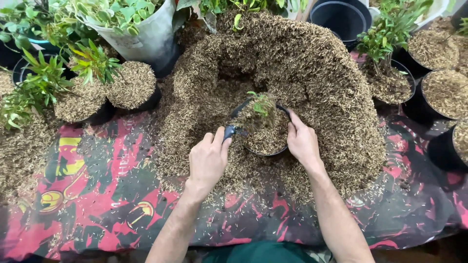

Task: The person places a small plant into a black pot and uses a trowel to scoop and add a brown granular substrate around the plant. They pat the substrate down with their hands and the trowel to secure the plant in place.

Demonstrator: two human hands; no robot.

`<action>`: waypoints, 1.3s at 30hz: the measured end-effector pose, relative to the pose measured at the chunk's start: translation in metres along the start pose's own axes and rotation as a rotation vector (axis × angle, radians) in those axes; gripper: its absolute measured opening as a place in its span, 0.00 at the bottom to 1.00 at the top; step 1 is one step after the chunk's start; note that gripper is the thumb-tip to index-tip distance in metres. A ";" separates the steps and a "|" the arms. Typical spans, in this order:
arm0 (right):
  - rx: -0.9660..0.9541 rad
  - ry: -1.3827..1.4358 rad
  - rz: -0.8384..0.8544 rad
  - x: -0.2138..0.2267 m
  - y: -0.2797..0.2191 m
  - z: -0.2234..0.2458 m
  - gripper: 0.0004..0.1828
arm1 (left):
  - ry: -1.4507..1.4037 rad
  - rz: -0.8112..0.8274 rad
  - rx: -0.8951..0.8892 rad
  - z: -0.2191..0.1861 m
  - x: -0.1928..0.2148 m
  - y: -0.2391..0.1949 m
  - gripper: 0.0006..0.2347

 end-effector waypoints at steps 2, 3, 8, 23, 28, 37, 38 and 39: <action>0.007 0.015 0.001 0.008 -0.008 0.015 0.26 | -0.007 -0.002 -0.004 -0.001 -0.001 0.002 0.16; 0.013 0.030 0.001 0.012 -0.011 0.023 0.26 | -0.014 -0.003 -0.009 -0.002 -0.002 0.003 0.16; -0.036 0.032 0.021 0.007 -0.021 0.014 0.27 | -0.087 0.035 0.142 0.012 0.004 -0.003 0.16; -0.066 0.008 -0.004 -0.001 -0.013 0.005 0.27 | -0.063 0.670 0.662 0.075 -0.084 -0.097 0.17; -0.057 0.016 -0.026 -0.003 -0.013 0.002 0.27 | -0.067 0.547 0.646 0.074 -0.098 -0.049 0.15; -0.036 0.044 -0.055 -0.001 -0.016 0.004 0.26 | -0.077 0.364 0.554 0.069 -0.111 -0.022 0.13; -0.013 0.050 -0.048 -0.001 -0.016 0.007 0.26 | -0.092 0.331 0.528 0.068 -0.107 -0.024 0.13; 0.009 0.056 -0.041 0.000 -0.016 0.010 0.27 | -0.108 0.297 0.501 0.068 -0.104 -0.027 0.14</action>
Point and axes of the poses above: each hand's wrist, its own y-axis towards the middle knuckle, its own x-axis out of the back of the hand, z = x × y, the point moved 10 cm from there along y, towards the middle knuckle, and after that the axes turned 4 degrees about -z, right-handed, at the moved point
